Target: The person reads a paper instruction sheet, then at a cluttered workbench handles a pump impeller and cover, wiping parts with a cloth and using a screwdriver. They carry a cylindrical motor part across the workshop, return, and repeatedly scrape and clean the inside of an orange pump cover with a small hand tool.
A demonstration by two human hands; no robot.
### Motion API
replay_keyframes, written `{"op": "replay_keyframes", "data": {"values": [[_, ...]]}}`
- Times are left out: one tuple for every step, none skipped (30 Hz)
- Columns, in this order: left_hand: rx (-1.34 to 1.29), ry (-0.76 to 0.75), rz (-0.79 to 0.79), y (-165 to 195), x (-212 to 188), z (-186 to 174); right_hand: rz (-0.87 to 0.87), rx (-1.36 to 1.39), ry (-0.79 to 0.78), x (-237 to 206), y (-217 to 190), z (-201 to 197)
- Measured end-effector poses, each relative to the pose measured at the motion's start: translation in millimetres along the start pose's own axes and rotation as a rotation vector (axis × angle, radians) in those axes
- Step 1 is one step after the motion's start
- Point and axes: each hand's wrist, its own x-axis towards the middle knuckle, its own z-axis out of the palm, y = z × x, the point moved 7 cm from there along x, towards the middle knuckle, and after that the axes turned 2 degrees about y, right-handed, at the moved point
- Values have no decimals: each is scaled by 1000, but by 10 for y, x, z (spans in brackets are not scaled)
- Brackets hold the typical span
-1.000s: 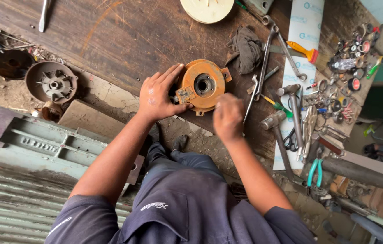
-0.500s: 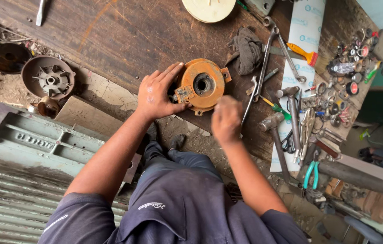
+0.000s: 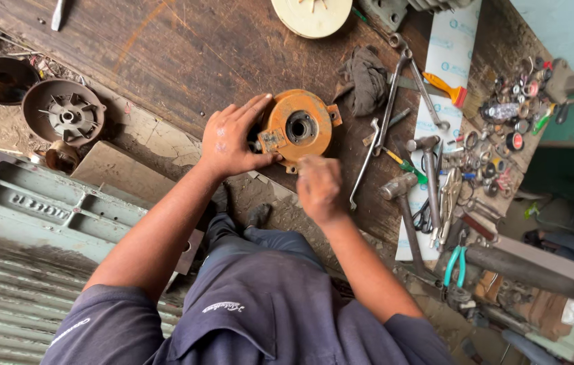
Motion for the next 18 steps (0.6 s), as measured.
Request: {"op": "replay_keyframes", "data": {"values": [[11, -14, -12, -2, -3, 9, -11, 14, -5, 16, -15, 7], [28, -19, -21, -8, 3, 8, -33, 30, -4, 40, -40, 10], [23, -6, -4, 6, 5, -2, -38, 46, 19, 62, -62, -1], [12, 6, 1, 14, 3, -9, -44, 63, 29, 78, -87, -6], [9, 22, 5, 16, -1, -20, -54, 87, 41, 92, -125, -14], [12, 35, 15, 19, 2, -25, -93, 88, -19, 96, -183, 23], [6, 40, 22, 22, -1, -23, -123, 83, -87, 90, -244, 61], [0, 47, 28, 25, -6, -17, -156, 80, -155, 75, -296, 91], [8, 47, 14, 10, -12, -9, -92, 84, -93, 79, -274, 27], [16, 54, -1, -3, -12, 1, -34, 89, -31, 82, -241, -44], [26, 67, -28, -25, -20, 5, 17, 102, 20, 74, -199, -113], [20, 94, -22, -23, -34, -3, 25, 113, 21, 72, -171, -156], [15, 108, -6, -14, -47, -2, 47, 121, 31, 72, -118, -204], [9, 121, 14, -1, -58, -1, 71, 125, 42, 73, -52, -257], [23, 115, 8, -6, -67, 13, 65, 108, 64, 87, 3, -313], [36, 106, 7, -6, -70, 29, 61, 88, 89, 100, 63, -365], [49, 91, 11, -10, -61, 41, 65, 65, 119, 117, 121, -417], [42, 53, 4, -25, -44, 67, 66, 73, 108, 134, 167, -432]]}}
